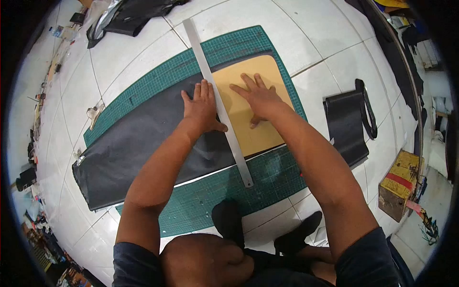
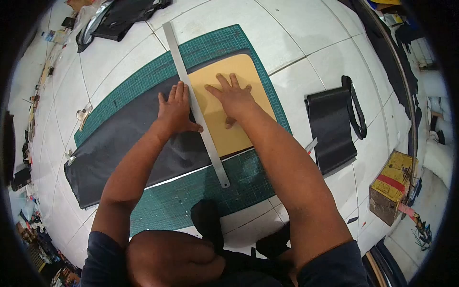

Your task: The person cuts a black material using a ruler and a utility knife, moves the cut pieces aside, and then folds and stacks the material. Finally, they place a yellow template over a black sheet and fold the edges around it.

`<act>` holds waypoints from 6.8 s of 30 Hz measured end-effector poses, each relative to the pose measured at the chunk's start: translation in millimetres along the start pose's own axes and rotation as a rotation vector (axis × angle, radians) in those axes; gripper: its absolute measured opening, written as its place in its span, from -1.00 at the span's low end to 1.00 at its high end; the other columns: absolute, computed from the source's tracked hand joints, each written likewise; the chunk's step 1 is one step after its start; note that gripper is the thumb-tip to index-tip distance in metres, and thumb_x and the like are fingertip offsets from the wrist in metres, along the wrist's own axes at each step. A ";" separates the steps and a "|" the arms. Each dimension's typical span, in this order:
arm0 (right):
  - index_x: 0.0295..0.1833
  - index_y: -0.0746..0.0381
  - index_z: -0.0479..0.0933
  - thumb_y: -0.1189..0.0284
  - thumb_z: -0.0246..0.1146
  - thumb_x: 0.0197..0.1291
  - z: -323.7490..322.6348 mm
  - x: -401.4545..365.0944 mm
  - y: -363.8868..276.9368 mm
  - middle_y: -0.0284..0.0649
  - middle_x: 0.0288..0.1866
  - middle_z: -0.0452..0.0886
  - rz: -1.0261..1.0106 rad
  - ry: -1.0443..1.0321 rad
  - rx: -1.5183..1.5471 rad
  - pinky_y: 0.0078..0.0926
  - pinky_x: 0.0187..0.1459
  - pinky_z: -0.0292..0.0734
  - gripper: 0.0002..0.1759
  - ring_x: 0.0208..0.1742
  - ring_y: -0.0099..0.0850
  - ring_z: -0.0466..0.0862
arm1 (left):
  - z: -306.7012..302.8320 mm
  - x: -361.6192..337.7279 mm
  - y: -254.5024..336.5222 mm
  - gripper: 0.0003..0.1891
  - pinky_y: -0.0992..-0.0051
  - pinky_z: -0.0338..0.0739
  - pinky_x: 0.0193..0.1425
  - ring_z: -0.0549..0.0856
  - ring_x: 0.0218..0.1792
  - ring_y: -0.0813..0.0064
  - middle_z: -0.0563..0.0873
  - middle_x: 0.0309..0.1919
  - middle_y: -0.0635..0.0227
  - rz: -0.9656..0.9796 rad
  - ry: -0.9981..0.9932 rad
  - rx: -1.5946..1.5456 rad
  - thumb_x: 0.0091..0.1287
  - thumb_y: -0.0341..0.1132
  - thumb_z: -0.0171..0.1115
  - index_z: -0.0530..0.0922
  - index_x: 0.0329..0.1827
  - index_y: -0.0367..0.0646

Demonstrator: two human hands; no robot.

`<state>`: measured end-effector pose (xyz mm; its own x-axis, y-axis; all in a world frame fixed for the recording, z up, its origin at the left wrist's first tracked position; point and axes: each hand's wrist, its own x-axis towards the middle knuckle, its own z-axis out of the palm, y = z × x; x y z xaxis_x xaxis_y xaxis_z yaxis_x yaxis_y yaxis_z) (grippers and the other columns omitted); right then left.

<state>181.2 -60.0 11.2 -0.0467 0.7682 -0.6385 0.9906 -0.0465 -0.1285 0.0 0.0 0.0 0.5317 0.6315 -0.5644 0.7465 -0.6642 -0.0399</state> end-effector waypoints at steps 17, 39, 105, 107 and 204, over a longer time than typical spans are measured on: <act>0.03 0.28 0.57 0.10 0.36 0.39 136.2 -207.4 95.3 -0.04 -0.11 0.65 0.316 0.644 0.374 -0.12 -0.07 0.63 -0.56 -0.07 -0.09 0.73 | 6.4 -4.7 -11.6 0.55 -0.28 0.30 0.56 0.02 0.72 0.02 0.00 0.72 -0.01 0.029 0.108 -0.156 -0.23 0.24 0.75 -0.09 0.71 -0.31; 0.30 0.29 0.34 0.15 0.26 0.45 94.5 -111.7 -26.4 0.23 -0.22 0.71 0.271 0.523 0.905 0.03 -0.13 0.64 -0.47 -0.14 0.19 0.76 | 3.5 -3.9 -11.2 0.60 -0.26 0.26 0.58 0.01 0.72 -0.02 -0.03 0.71 -0.07 0.029 0.056 -0.117 -0.25 0.37 0.70 -0.10 0.70 -0.40; 0.15 0.17 0.26 0.66 0.39 0.24 138.2 -95.9 -55.3 -0.15 -0.03 0.55 0.958 1.081 2.148 -0.44 -0.40 0.61 -0.49 -0.21 -0.36 0.66 | 9.7 -2.3 -12.0 0.60 -0.34 0.23 0.55 -0.01 0.72 0.00 -0.03 0.73 0.00 0.026 0.087 -0.126 -0.27 0.34 0.71 -0.12 0.72 -0.31; 0.19 0.16 0.24 0.66 0.38 0.25 135.3 -95.8 -56.9 -0.13 0.03 0.54 0.959 1.090 2.179 -0.43 -0.37 0.62 -0.46 -0.17 -0.34 0.67 | 9.1 -2.7 -13.1 0.60 -0.35 0.22 0.56 -0.01 0.72 0.00 -0.03 0.73 0.00 0.022 0.086 -0.133 -0.27 0.34 0.71 -0.11 0.72 -0.31; 0.08 0.12 0.23 0.60 0.48 0.20 128.3 -118.2 -45.6 -0.24 -0.04 0.46 0.986 0.931 2.128 -0.27 -0.27 0.72 -0.44 -0.13 -0.36 0.63 | 6.4 77.8 -35.8 -0.44 0.03 0.57 0.20 0.66 0.13 -0.08 0.68 0.10 0.01 0.080 0.678 -0.446 0.39 0.05 0.33 0.65 0.24 -0.25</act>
<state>125.0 -230.6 -4.8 0.7124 0.0833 -0.6968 -0.6745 -0.1928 -0.7127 12.1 70.3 -47.7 0.6100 0.7887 0.0762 0.7091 -0.5863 0.3918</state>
